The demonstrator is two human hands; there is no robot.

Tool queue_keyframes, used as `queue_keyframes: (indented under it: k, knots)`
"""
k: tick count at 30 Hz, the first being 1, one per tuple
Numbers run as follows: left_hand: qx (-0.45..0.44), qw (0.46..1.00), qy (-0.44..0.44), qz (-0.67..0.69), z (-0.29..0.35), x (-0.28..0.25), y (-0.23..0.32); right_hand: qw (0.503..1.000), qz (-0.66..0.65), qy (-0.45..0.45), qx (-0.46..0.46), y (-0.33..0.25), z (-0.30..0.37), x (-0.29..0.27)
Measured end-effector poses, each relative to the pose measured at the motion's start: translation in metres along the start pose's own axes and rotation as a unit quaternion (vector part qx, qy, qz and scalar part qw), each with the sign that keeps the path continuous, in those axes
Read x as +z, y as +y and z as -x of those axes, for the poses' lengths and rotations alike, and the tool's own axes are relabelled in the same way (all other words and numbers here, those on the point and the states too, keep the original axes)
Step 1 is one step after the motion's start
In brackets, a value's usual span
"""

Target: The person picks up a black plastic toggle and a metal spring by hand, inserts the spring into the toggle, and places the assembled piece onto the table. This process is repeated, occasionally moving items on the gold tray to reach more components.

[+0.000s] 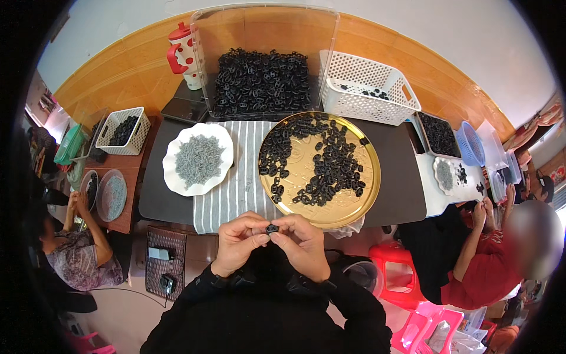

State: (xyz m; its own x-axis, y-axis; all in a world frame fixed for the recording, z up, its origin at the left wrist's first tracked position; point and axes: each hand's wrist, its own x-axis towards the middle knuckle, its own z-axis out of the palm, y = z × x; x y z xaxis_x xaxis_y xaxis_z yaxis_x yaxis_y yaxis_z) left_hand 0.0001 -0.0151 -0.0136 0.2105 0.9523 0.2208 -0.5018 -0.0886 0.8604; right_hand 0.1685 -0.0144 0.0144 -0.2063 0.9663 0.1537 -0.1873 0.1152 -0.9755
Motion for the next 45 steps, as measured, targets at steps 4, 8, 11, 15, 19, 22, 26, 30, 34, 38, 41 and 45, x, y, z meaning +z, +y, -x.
queue_keyframes:
  k: [4,8,11,15,19,22,26,30,34,38,41,45]
  knots:
    - [-0.018,1.000,0.009,-0.007,-0.003,0.006,0.007,0.994,0.020,-0.048,0.092,-0.021,-0.011,-0.023]
    - [0.000,0.999,0.037,-0.021,-0.002,-0.008,0.004,0.995,0.073,0.017,0.070,-0.064,-0.075,-0.056]
    - [-0.004,0.998,0.067,-0.023,0.000,-0.015,0.001,0.958,0.269,0.081,-0.056,-0.108,-0.168,-0.108]
    - [-0.020,0.998,0.057,-0.019,0.000,-0.016,0.004,0.972,0.086,0.215,-0.026,-0.134,-0.224,-0.137]
    - [-0.021,0.995,0.088,-0.027,0.004,-0.032,0.005,0.949,0.295,-0.020,0.110,-0.079,-0.187,-0.088]
    - [-0.045,0.996,0.065,-0.040,0.000,-0.030,0.010,0.890,0.443,-0.105,0.025,-0.035,-0.168,-0.091]
    - [-0.036,0.998,0.019,-0.045,0.002,-0.029,0.018,0.793,0.590,-0.091,-0.120,-0.017,-0.179,-0.091]
    - [0.090,0.973,-0.150,-0.152,-0.003,-0.008,0.066,0.764,0.620,-0.144,-0.102,-0.002,-0.201,-0.095]
    - [0.242,0.911,-0.333,-0.032,-0.010,0.024,0.111,0.714,0.668,-0.174,-0.116,0.005,-0.209,-0.080]
    - [0.225,0.906,-0.355,0.047,-0.017,0.056,0.136,0.688,0.690,-0.175,-0.141,0.007,-0.207,-0.078]
    - [0.428,0.856,-0.290,0.009,-0.021,0.054,0.135,0.714,0.654,-0.202,-0.145,0.013,-0.201,-0.083]
    - [0.372,0.881,-0.274,-0.102,-0.004,0.013,0.130,0.727,0.629,-0.252,-0.113,-0.001,-0.178,-0.070]
